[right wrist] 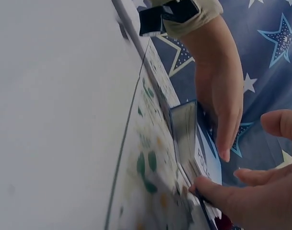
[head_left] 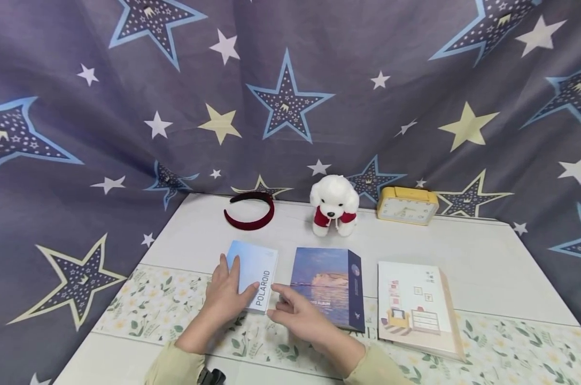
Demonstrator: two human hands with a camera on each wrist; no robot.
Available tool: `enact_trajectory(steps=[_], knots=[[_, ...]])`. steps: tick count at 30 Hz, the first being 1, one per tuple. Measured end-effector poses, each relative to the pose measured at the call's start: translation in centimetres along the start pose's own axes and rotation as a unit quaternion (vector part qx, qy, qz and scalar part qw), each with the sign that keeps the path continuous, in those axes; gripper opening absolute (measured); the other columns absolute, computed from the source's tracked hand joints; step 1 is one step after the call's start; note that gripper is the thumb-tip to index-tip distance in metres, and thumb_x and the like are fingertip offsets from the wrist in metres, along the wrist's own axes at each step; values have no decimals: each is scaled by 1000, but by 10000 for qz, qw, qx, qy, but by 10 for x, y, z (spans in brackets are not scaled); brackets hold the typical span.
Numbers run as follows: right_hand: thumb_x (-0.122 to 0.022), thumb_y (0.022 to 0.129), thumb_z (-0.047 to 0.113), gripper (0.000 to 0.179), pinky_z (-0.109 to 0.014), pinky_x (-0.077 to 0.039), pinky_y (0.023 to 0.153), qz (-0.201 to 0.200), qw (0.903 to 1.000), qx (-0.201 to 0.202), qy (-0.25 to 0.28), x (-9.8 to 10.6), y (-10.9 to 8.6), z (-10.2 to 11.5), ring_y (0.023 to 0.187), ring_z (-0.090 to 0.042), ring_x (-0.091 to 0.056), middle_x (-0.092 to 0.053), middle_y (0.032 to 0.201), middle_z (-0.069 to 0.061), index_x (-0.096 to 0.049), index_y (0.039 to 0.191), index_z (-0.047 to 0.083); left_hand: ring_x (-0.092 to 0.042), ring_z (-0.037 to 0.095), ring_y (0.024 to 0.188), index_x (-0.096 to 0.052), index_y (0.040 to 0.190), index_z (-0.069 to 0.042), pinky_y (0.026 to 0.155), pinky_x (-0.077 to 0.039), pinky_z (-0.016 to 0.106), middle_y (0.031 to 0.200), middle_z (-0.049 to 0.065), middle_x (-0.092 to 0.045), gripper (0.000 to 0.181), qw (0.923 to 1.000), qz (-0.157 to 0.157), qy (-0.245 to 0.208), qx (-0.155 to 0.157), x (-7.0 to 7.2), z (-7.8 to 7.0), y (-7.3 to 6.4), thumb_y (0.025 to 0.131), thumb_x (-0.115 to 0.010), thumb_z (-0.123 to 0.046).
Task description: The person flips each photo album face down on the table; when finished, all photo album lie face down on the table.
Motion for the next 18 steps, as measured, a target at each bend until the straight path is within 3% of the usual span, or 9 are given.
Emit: enact_trajectory(steps=[3, 9, 14, 18], knots=[[-62, 95, 23, 63, -58, -33, 106, -62, 9999, -91, 120, -6, 3, -1, 136, -48, -33, -25, 152, -33, -36, 150, 7, -11, 56, 140, -25, 148, 12, 103, -18, 74, 153, 40, -2, 85, 9999, 72, 98, 40, -1, 2, -1, 90, -66, -36], [-58, 96, 22, 61, -54, -37, 105, -209, 9919, -386, 1191, -14, 8, -3, 142, -46, -21, -14, 155, -33, -35, 150, 5, -10, 54, 141, -25, 149, 10, 102, -21, 73, 154, 38, 0, 89, 9997, 140, 204, 68, -1, 7, 2, 88, -67, -41], [-56, 94, 19, 63, -52, -41, 102, -344, 9815, -304, 1858, -15, 12, -4, 137, -42, -31, -18, 153, -30, -32, 150, 3, -11, 54, 141, -23, 150, 8, 101, -18, 75, 154, 38, 1, 95, 9997, 189, 104, 125, 2, 11, 4, 86, -68, -46], [-56, 92, 15, 65, -49, -46, 97, -398, 9689, -276, 2426, -14, 17, -7, 122, -34, -43, -27, 145, -24, -31, 150, 4, -9, 53, 141, -21, 151, 7, 102, -16, 75, 155, 36, 2, 99, 9992, 295, -17, 277, 5, 16, 4, 85, -68, -50]])
Point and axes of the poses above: each hand's wrist, its own y-axis towards the middle knuckle, its own x-axis out of the back of the hand, z = x × y, the point moved 3 cm from there along y, towards the middle knuckle
